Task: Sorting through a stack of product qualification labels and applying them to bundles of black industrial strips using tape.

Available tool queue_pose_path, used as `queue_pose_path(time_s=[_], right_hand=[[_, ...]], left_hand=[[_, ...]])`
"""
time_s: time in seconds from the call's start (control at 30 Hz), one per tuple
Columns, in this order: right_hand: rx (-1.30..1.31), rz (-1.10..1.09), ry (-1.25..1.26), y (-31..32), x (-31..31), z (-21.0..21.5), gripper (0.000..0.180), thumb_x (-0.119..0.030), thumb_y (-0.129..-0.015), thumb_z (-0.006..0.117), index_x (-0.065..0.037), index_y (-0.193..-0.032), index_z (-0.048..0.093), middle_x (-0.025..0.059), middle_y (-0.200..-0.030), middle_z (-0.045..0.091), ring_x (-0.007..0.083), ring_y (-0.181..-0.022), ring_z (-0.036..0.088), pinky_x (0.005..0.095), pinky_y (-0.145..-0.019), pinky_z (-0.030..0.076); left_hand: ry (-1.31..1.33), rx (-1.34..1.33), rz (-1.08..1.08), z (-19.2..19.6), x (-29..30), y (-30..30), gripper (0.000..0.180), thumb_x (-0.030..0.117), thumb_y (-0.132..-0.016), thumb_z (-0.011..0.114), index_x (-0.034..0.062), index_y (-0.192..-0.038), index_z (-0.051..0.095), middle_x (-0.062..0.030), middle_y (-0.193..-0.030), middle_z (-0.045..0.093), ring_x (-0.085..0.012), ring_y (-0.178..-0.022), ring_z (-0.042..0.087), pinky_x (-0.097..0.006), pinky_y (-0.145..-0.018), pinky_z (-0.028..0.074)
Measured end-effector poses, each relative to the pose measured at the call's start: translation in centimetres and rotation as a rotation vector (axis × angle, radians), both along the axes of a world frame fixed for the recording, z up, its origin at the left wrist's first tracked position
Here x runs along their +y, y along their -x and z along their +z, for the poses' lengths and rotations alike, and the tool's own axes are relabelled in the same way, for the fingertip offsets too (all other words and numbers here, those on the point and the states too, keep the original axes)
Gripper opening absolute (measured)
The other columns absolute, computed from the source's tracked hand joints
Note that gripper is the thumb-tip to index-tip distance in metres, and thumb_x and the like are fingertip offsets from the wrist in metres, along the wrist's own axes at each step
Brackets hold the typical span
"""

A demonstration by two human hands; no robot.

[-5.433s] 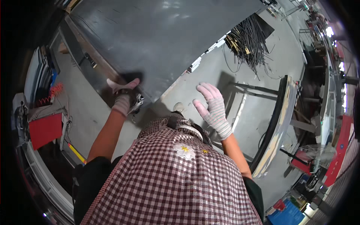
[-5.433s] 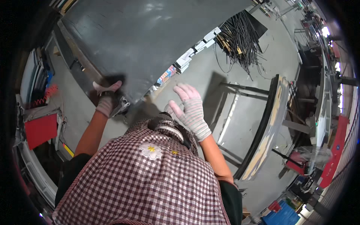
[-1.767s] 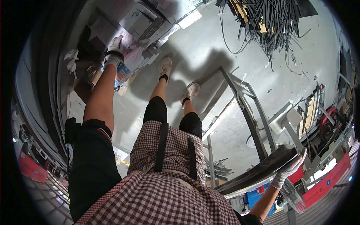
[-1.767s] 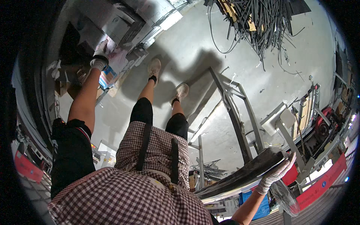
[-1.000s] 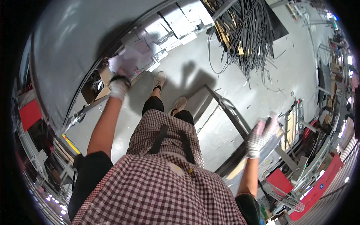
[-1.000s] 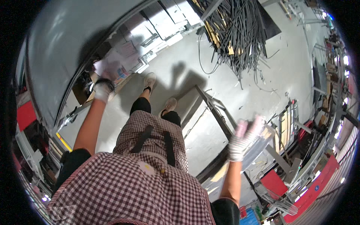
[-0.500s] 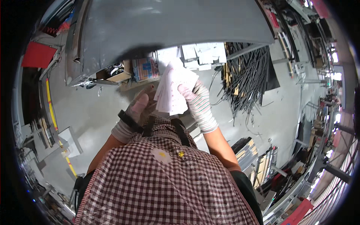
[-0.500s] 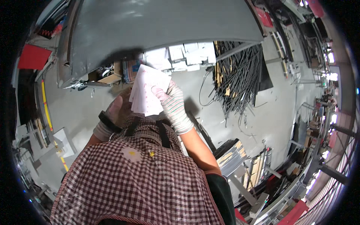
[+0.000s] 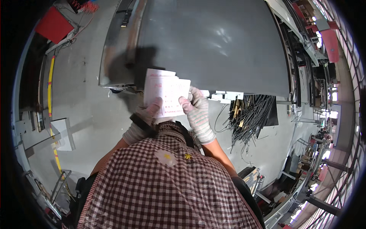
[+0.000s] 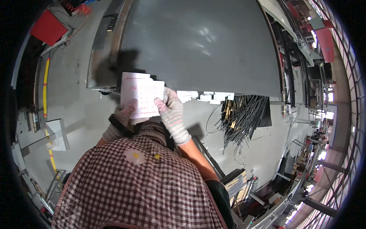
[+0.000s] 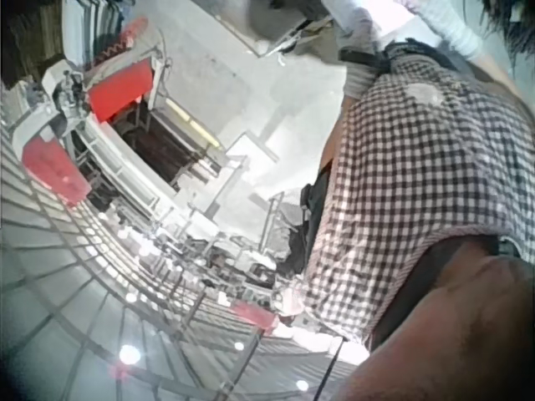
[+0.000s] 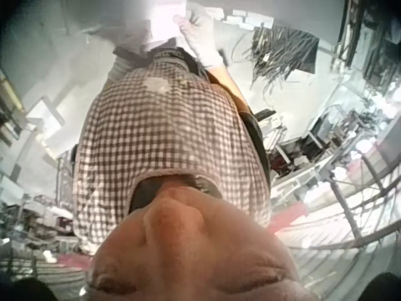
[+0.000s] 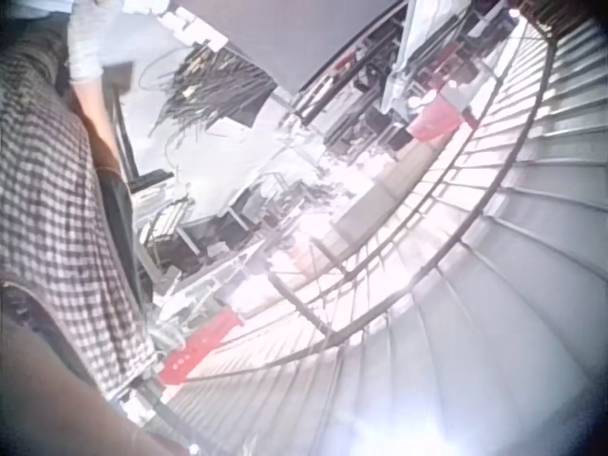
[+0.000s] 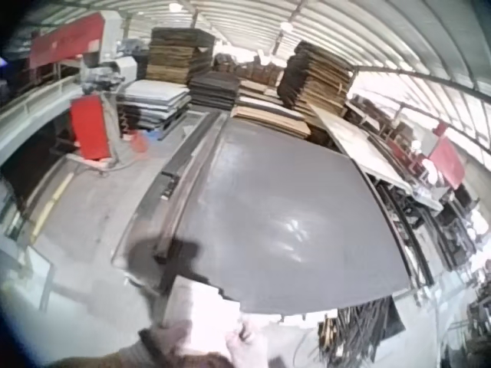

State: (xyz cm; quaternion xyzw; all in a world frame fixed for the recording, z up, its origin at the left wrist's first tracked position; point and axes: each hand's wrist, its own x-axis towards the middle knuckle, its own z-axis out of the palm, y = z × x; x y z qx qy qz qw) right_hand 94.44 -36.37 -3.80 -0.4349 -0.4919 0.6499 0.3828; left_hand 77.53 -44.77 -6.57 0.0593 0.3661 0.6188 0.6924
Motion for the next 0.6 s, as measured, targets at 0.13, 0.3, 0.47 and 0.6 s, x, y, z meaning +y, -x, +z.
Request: queue_pose_path(time_s=[0.13, 0.3, 0.47, 0.6], right_hand=[[0.001, -0.098, -0.025, 7.6, 4.8, -1.7, 0.032, 0.005, -0.087, 0.063, 0.004, -0.118, 0.054, 0.0043, -0.092, 0.065, 0.008, -0.079, 0.06, 0.0213, -0.072, 0.05], [-0.246, -0.112, -0.098, 15.6, 10.6, -3.7, 0.039, -0.002, -0.081, 0.073, 0.001, -0.116, 0.056, 0.0063, -0.084, 0.066, 0.0158, -0.069, 0.063, 0.0274, -0.066, 0.054], [-1.154, -0.174, -0.961, 15.7, 10.3, -2.4, 0.054, -0.026, -0.077, 0.078, -0.007, -0.121, 0.055, 0.0151, -0.094, 0.062, 0.0347, -0.085, 0.061, 0.0459, -0.082, 0.051], [-0.221, -0.081, -0.355, 13.9, 8.0, -0.5, 0.027, -0.02, -0.083, 0.078, -0.003, -0.099, 0.064, 0.0047, -0.084, 0.061, 0.0128, -0.074, 0.057, 0.0283, -0.068, 0.05]], left_hand=[[0.142, 0.094, 0.339, -0.2, 0.1, 8.0, 0.041, 0.013, -0.092, 0.064, -0.0012, -0.128, 0.049, -0.0168, -0.114, 0.063, -0.0341, -0.1, 0.067, -0.05, -0.079, 0.062], [0.218, 0.152, 0.508, -1.0, 0.0, 14.5, 0.039, 0.005, -0.09, 0.064, 0.0004, -0.126, 0.05, -0.0168, -0.114, 0.062, -0.0355, -0.099, 0.067, -0.048, -0.077, 0.064], [0.256, 0.245, 0.45, -1.8, 1.5, 15.7, 0.042, 0.003, -0.087, 0.067, 0.0003, -0.125, 0.051, -0.0145, -0.106, 0.065, -0.0286, -0.091, 0.069, -0.037, -0.069, 0.062], [0.247, 0.357, 0.359, -0.8, 3.8, 12.9, 0.036, 0.005, -0.078, 0.078, -0.0028, -0.11, 0.065, -0.0109, -0.098, 0.069, -0.0179, -0.081, 0.068, -0.032, -0.069, 0.058]])
